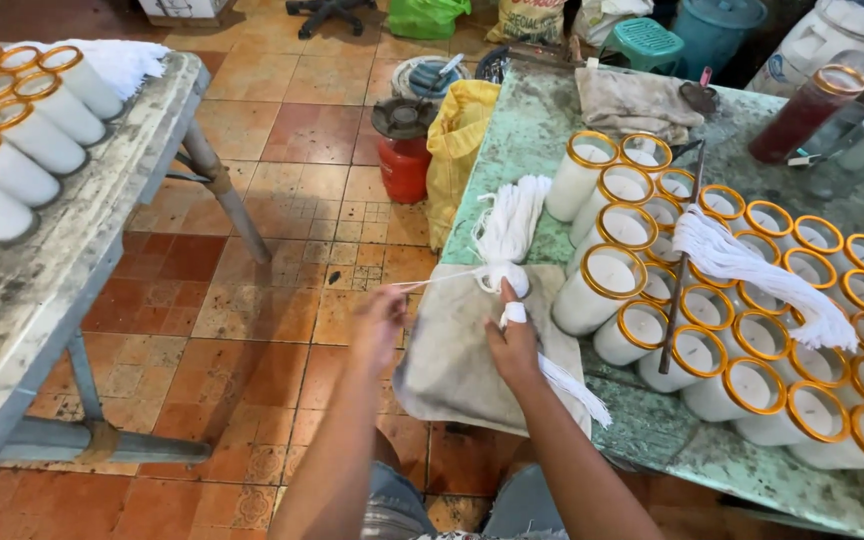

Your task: Tying candle wicks into bundles or onto supports using thin string.

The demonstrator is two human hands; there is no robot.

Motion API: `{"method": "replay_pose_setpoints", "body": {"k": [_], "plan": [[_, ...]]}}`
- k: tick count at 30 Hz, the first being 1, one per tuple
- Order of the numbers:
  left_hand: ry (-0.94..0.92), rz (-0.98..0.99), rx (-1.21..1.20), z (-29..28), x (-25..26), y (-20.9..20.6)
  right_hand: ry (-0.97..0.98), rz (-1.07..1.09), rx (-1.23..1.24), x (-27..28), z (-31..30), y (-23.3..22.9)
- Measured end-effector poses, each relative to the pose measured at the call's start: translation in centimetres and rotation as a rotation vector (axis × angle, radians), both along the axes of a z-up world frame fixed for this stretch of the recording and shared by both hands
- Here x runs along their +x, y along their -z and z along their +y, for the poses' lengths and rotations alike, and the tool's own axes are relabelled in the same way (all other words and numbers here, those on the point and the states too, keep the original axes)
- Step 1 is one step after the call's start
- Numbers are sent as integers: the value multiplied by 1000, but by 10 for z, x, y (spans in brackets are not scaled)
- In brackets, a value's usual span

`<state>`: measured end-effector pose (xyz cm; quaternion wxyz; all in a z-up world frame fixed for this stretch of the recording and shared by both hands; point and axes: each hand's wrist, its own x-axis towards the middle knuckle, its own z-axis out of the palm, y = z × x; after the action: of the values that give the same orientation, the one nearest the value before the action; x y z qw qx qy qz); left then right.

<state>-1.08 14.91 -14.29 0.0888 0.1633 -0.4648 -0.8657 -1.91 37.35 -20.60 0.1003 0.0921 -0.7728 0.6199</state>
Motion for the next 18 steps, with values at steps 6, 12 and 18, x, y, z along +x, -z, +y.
{"method": "replay_pose_setpoints", "body": {"k": [6,12,18], "plan": [[-577,50,-5,-136,57,-5,77,27,-382,0,4,-1],[-433,94,-1444,-109,44,13,96,28,-188,24,2,-17],[484,288,-1367,49,49,-44,-44,-200,-69,58,-8,-32]]}}
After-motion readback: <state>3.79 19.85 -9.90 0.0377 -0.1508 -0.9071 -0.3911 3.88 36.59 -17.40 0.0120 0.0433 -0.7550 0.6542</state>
